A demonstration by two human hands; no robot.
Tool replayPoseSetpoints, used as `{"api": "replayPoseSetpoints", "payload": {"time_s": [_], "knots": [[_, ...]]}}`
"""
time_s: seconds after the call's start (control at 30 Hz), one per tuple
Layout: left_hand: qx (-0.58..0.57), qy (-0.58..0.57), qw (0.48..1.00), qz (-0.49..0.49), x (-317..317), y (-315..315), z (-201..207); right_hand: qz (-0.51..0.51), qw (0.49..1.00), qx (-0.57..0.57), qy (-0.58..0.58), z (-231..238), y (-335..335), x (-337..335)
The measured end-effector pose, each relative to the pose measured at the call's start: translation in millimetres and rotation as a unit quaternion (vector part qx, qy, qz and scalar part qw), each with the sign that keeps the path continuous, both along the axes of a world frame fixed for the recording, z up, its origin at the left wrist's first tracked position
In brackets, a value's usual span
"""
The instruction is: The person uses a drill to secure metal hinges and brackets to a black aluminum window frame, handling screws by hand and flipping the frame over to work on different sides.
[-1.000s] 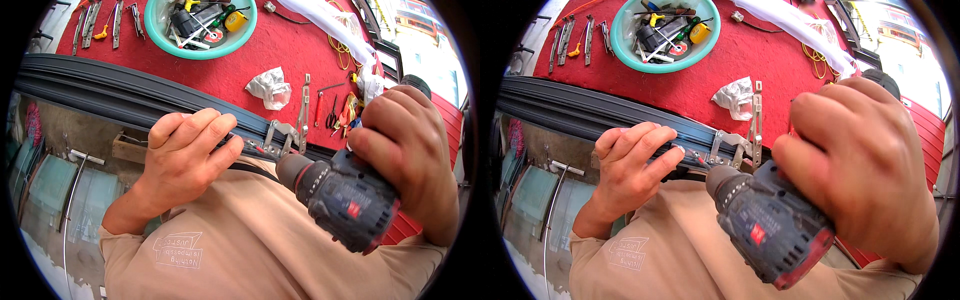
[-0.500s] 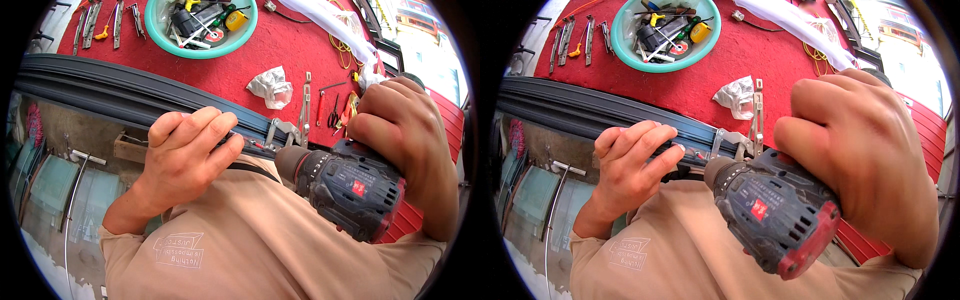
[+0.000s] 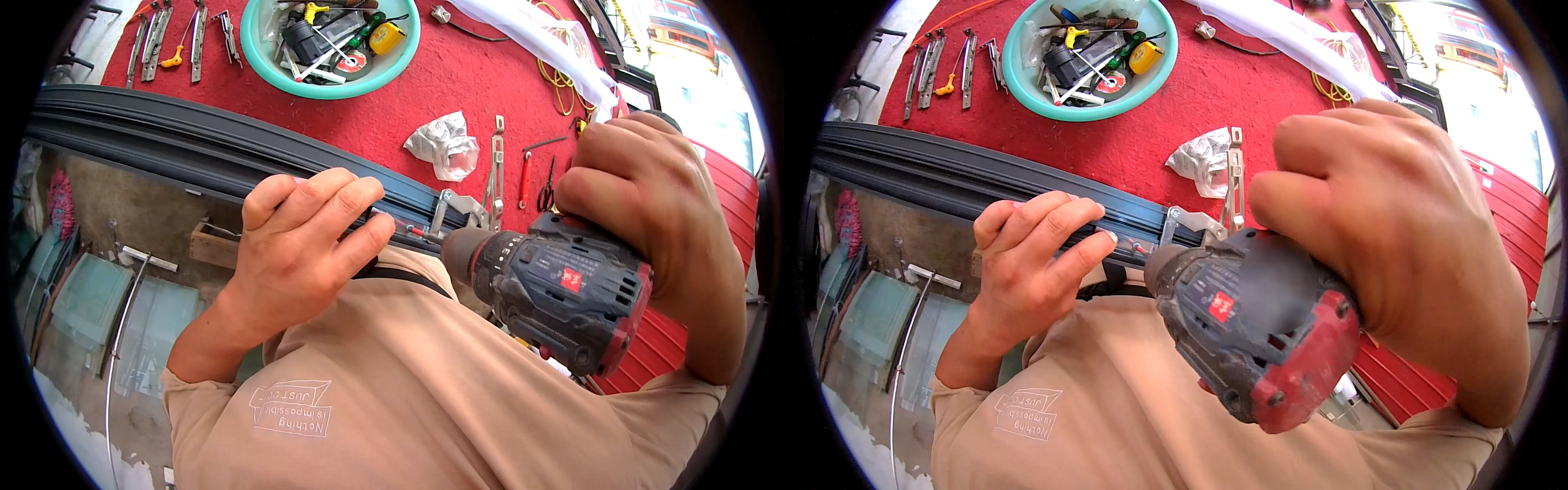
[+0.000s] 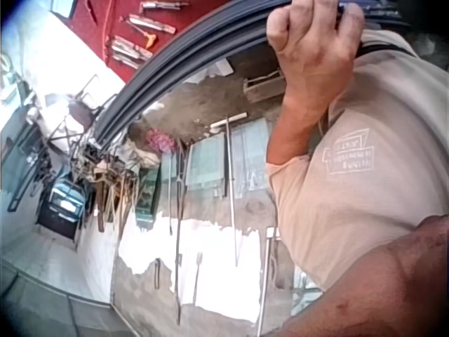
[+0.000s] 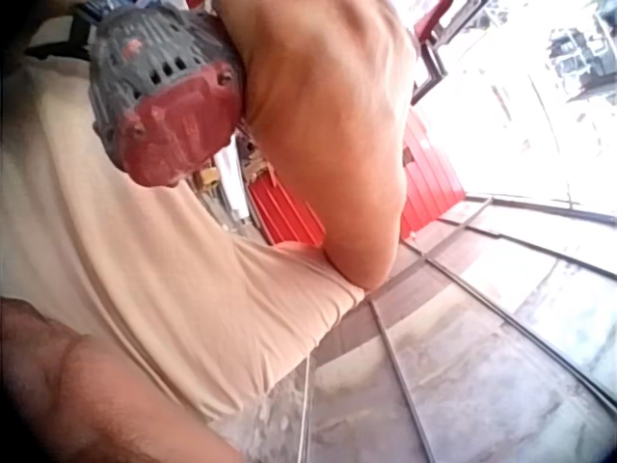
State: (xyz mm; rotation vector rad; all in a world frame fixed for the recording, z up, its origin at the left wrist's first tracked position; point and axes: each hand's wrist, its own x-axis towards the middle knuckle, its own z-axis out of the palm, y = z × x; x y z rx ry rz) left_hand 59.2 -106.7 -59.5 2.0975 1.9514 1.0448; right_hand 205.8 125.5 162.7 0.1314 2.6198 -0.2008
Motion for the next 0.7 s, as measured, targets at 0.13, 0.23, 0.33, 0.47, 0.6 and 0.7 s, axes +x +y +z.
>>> {"api": "replayPoseSetpoints", "payload": {"time_s": [0.13,0.23,0.33,0.47,0.6,0.7], "knots": [[-0.003,0.005,1.0,0.004,0.1,0.5,1.5,0.015,0.999,0.041,-0.006,-0.5,-12.3,-16.0],[-0.005,0.003,1.0,0.005,0.2,0.3,3.4,0.024,1.0,0.002,0.007,-5.8,15.8,-0.3],[-0.006,0.013,1.0,0.005,0.5,0.4,5.0,0.048,0.998,0.006,0.043,-9.9,16.0,1.7],[0.007,0.018,1.0,0.008,1.7,1.2,3.6,0.1,0.993,0.038,0.054,-6.5,16.1,2.4],[0.012,0.023,1.0,0.011,2.1,2.1,6.1,0.109,0.991,0.05,0.059,-2.3,19.0,-2.1],[0.01,0.033,0.999,0.007,1.3,2.5,9.0,0.082,0.993,0.055,0.072,4.3,25.0,-3.2]]}}
